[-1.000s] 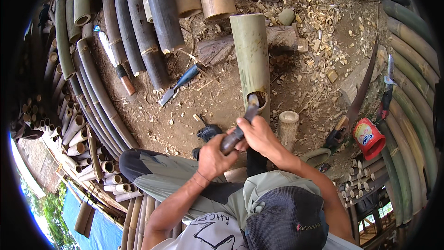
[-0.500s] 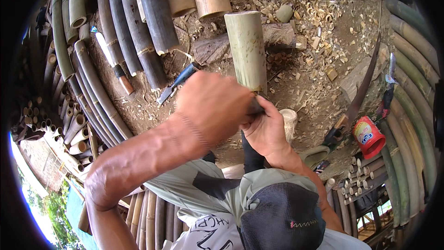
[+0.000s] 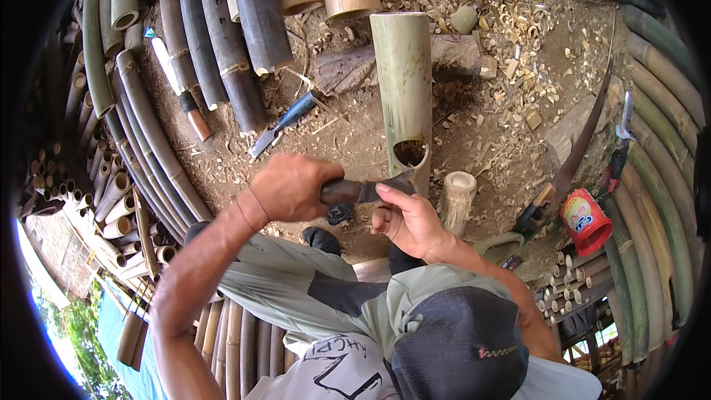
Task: The person sits on the ground and uses a chisel and a wooden mallet to carve a hole into a bamboo pole. They repeatedly strike the chisel to remove material, then inspect the hole by inserting a smaller bamboo piece to check the fit.
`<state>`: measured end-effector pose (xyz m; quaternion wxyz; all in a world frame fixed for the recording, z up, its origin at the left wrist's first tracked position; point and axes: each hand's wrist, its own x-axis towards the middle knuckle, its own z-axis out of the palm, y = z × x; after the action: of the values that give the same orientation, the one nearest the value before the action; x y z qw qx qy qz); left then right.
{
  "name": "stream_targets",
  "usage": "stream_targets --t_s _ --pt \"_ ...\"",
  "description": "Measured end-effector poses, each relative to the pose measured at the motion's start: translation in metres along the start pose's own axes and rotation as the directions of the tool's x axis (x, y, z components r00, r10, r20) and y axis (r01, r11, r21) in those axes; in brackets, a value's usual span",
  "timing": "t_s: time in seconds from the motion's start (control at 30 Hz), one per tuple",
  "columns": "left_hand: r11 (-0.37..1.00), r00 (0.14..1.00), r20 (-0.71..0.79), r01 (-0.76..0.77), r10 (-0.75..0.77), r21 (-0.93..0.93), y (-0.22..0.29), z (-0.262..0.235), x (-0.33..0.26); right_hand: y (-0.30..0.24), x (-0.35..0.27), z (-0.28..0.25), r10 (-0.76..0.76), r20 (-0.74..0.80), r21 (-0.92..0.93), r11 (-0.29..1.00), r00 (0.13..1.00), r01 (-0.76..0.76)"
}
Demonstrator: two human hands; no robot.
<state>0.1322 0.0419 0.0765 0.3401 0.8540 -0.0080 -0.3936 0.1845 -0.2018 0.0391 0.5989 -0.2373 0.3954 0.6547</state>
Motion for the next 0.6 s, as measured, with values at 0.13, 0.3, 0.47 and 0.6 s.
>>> stream_targets --t_s 0.13,0.3,0.47,0.6 --pt "0.943 0.953 -0.232 0.115 -0.193 -0.312 0.019 0.092 -0.017 0.003 -0.009 0.006 -0.192 -0.251 -0.421 0.904 0.949 0.072" --pt "0.705 0.867 -0.194 0.222 -0.459 -0.674 0.082 0.151 0.003 -0.003 -0.017 -0.004 -0.414 -0.314 -0.757 0.653 0.855 0.038" --pt "0.44 0.816 -0.113 0.184 -0.567 -0.879 0.136 0.171 0.037 -0.006 -0.012 -0.016 -0.648 -0.253 -0.947 0.317 0.718 -0.049" --pt "0.78 0.87 -0.25 0.211 -0.424 -0.589 0.123 0.162 0.027 0.001 -0.01 -0.032 -0.666 -0.12 -0.964 0.256 0.736 0.074"
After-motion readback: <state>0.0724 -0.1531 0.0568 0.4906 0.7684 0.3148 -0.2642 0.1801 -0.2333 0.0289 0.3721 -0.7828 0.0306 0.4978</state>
